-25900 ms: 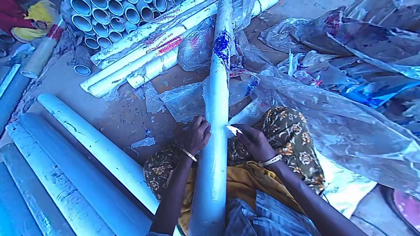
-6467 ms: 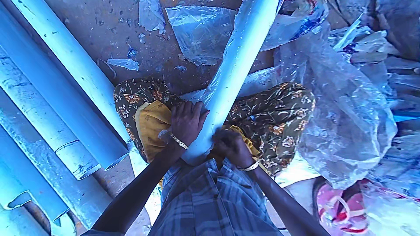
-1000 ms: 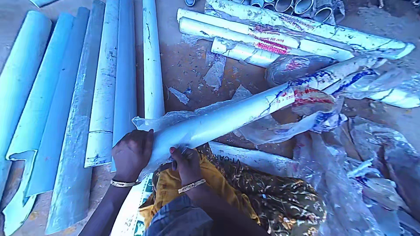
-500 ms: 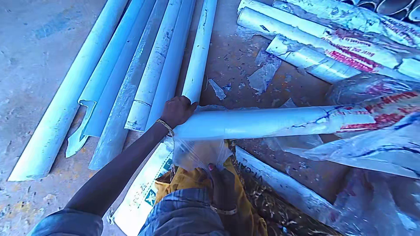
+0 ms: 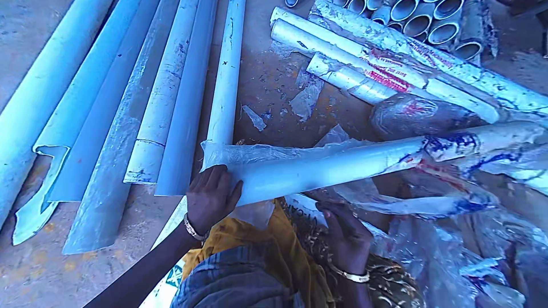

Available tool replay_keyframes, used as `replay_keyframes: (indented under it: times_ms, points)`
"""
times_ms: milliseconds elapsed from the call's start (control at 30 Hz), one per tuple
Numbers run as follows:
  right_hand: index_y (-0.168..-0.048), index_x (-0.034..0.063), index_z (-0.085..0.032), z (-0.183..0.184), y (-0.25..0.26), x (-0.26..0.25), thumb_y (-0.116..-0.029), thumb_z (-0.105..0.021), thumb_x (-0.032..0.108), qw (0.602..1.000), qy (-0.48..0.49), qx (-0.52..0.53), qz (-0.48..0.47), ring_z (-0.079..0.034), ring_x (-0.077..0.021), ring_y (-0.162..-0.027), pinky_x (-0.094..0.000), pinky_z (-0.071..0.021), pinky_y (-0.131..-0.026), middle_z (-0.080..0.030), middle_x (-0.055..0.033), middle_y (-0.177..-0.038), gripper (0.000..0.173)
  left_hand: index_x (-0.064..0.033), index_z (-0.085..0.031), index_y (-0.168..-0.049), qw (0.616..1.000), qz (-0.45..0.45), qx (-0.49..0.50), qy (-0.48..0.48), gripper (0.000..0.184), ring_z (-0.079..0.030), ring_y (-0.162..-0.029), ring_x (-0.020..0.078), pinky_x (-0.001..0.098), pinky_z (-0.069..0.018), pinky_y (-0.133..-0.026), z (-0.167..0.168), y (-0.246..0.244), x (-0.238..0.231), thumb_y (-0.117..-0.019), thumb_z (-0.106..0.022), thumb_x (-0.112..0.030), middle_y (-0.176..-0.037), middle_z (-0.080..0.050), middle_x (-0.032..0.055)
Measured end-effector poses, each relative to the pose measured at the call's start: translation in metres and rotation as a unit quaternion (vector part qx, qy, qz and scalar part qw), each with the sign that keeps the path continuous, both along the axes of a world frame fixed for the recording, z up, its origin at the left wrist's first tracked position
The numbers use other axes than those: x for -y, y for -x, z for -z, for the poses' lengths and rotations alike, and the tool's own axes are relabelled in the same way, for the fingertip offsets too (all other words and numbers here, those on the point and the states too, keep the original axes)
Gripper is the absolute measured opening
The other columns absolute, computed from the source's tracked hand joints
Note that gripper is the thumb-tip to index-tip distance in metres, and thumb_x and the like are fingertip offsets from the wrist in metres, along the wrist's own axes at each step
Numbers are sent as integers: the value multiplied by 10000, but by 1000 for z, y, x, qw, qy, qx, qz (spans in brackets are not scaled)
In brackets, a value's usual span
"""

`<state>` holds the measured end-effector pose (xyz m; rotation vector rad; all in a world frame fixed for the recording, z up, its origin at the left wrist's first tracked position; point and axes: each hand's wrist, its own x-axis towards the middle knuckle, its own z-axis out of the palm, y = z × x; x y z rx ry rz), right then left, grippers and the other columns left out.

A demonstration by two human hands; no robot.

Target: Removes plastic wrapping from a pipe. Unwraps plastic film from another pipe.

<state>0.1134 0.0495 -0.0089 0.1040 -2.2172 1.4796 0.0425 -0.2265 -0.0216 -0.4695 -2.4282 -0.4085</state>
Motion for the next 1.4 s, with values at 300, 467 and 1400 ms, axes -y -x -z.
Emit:
replay_keyframes:
  times_ms: [300,467,1400]
  points:
    - [-1030,-9,-794,-13,67,19,-912,-612,-42,942,-260,-72,-200,-723,-286,-1036,-304,-550,-949,-757,-186,-1064,219,-28,-683,-839,1000,18,10,-4,341,-695,-812,373,471,-516,-731,4,-15,1,-959,-564,-323,-906,-717,199]
    - [-927,1,-778,-19,87,20,-871,-625,-93,894,-359,-107,-247,-713,-309,-933,-338,-586,-836,-736,-168,-968,189,10,-679,-1250,996,13,87,-12,443,-627,-1158,450,595,-437,-975,-43,0,-23,-935,-650,-300,-1257,-643,267]
    - [-918,-64,-757,-8,3,90,-888,-740,91,952,-131,194,198,-734,-273,-735,-429,-589,-716,-747,-188,-837,159,58,-680,-989,932,136,332,-55,340,-704,-845,418,556,-535,-700,-40,29,-99,-1044,-605,-269,-867,-685,230]
